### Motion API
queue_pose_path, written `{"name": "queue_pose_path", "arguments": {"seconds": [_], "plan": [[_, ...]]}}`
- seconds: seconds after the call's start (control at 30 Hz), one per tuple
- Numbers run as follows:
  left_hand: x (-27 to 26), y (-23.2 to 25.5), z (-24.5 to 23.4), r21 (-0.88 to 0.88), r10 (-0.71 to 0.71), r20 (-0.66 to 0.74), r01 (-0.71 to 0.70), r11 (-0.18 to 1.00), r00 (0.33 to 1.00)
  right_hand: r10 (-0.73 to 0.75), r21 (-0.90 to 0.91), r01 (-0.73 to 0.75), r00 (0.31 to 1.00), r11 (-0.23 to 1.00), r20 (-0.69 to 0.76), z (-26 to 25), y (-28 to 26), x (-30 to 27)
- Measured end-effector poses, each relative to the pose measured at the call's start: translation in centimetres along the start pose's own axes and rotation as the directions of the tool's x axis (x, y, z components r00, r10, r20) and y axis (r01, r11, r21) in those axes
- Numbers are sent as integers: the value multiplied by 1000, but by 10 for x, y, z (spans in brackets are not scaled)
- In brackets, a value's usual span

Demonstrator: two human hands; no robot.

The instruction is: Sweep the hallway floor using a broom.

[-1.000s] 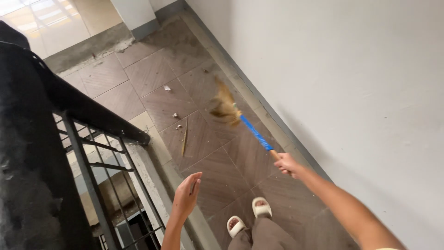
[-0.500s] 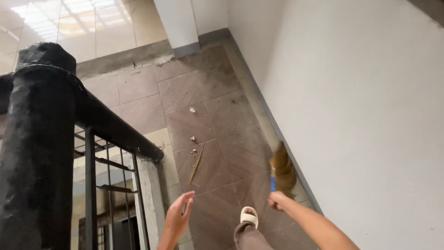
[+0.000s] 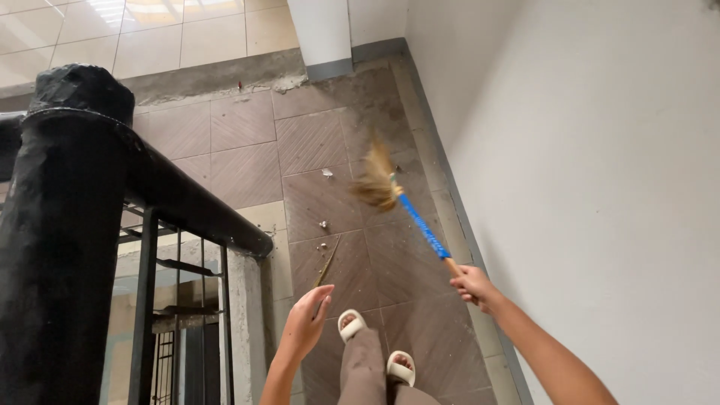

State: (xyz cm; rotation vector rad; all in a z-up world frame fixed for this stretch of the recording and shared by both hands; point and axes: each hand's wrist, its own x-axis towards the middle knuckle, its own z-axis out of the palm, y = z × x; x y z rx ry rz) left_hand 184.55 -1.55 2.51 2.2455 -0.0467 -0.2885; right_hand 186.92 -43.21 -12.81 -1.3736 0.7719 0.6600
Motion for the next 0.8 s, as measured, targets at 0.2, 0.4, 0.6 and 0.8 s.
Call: {"name": "queue_pose_path", "arguments": {"seconds": [0.2,0.4,0.6,0.8], "plan": [[66,-1,-6,-65,137,-24,-138,988,990,-23,-202,-26,972,979,-236,-16,-23,19],[127,-1,-34,-84,126,-27,-128,988,992,272,187,-237,943,953,-193,-18,0,249],[173,-38,-81,-45,14,-70,-17,999,997,323,151,-308,943,939,-83,80,-62,271],[204,-54,-101,-26,-28,-111,25,999,993,119,-33,-117,989,993,83,75,-172,217]]}}
